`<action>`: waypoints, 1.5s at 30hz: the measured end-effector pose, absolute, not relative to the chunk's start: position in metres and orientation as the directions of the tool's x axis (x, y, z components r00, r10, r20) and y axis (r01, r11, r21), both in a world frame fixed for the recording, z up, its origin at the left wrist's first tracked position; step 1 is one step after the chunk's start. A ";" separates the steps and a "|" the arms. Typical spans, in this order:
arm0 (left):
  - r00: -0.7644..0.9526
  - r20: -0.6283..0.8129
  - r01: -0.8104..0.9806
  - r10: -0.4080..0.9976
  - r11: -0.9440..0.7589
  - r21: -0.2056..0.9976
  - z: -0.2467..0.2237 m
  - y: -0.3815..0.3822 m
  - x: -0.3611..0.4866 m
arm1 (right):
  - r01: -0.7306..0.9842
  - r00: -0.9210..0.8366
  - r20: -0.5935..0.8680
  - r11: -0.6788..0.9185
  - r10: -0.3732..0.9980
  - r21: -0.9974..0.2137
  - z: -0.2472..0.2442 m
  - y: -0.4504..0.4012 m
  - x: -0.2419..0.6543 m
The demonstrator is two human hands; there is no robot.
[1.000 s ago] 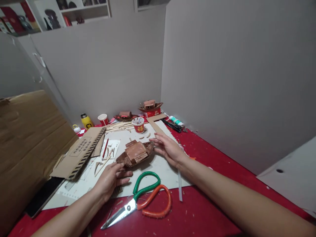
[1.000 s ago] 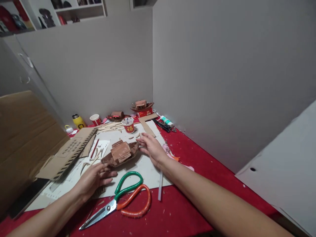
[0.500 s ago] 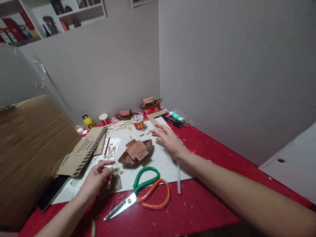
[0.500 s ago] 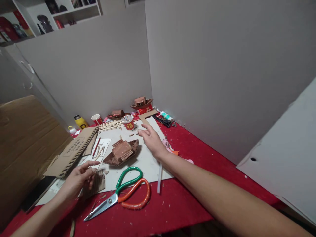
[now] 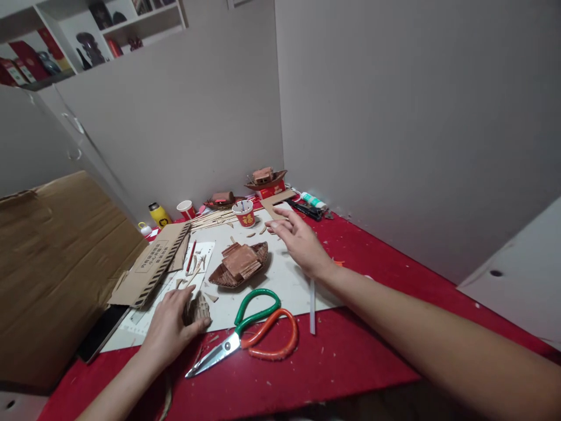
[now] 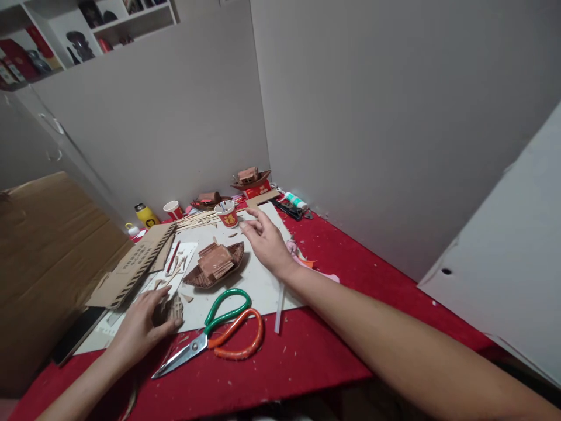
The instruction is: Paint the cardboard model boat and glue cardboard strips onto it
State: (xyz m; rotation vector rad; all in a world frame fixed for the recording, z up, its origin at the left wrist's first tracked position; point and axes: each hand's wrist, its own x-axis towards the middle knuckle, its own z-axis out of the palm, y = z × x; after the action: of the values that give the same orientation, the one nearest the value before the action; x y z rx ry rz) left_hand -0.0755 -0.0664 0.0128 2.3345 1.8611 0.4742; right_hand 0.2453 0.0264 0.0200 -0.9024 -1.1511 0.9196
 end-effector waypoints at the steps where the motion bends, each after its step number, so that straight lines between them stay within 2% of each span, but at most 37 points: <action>1: 0.187 0.155 0.930 0.970 -0.226 0.290 0.015 -0.065 -0.076 | -0.121 0.167 0.346 0.368 0.923 -0.922 0.021 0.026 0.246; 7: 0.070 0.136 0.873 0.988 -0.126 0.470 0.015 -0.066 -0.078 | -0.124 0.179 0.389 0.413 0.904 -0.902 0.031 0.016 0.247; 11: 0.008 0.128 0.791 0.992 -0.085 0.606 0.019 -0.071 -0.076 | -0.143 0.082 0.405 0.413 0.911 -0.900 0.037 -0.004 0.239; 14: 0.003 0.114 0.658 0.994 -0.088 0.748 0.034 -0.077 -0.064 | -0.151 -0.057 0.415 0.403 0.908 -0.903 0.038 -0.023 0.229; 17: 0.029 0.041 0.473 0.999 -0.049 0.880 0.049 -0.083 -0.044 | -0.110 -0.366 0.401 0.389 0.839 -0.915 0.034 -0.040 0.220; 19: 0.087 0.062 0.415 0.994 -0.093 0.905 0.054 -0.085 -0.027 | -0.070 -0.523 0.352 0.372 0.776 -0.926 0.031 -0.049 0.214; 23: 0.268 0.180 0.429 0.947 -0.284 0.858 0.053 -0.080 0.004 | -0.110 -0.646 0.250 0.236 0.721 -0.965 0.025 -0.056 0.207; 25: 0.307 0.209 0.417 0.928 -0.329 0.847 0.052 -0.075 0.014 | -0.124 -0.655 0.186 0.139 0.732 -0.982 0.024 -0.055 0.205; 27: 0.295 0.191 0.368 0.936 -0.296 0.881 0.052 -0.070 0.019 | -0.125 -0.629 0.148 0.089 0.763 -0.988 0.024 -0.051 0.206; 31: 0.241 0.049 0.202 0.969 -0.100 0.974 0.047 -0.061 0.019 | -0.164 -0.538 0.142 0.062 0.831 -0.984 0.026 -0.041 0.211; 36: 0.259 -0.095 0.086 0.961 0.075 0.993 0.035 -0.057 0.018 | -0.152 -0.491 0.122 0.053 0.863 -0.987 0.021 -0.034 0.212; 38: 0.249 -0.092 0.073 0.964 0.076 0.994 0.031 -0.057 0.018 | -0.128 -0.492 0.167 0.119 0.854 -0.985 0.019 -0.033 0.212; 42: 0.225 -0.039 0.107 0.974 0.015 0.994 0.020 -0.057 0.014 | -0.005 -0.439 0.378 0.419 0.815 -0.908 0.019 -0.033 0.214; 45: 0.197 -0.044 0.127 0.979 0.019 0.992 0.012 -0.058 0.011 | 0.042 -0.431 0.423 0.486 0.797 -0.873 0.019 -0.033 0.216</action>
State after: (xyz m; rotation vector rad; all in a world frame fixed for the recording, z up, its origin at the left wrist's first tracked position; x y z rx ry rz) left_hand 0.0108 -0.0581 0.0117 1.3647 1.1622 0.9743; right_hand 0.2159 -0.0328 0.0192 -0.7054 -1.8167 1.0351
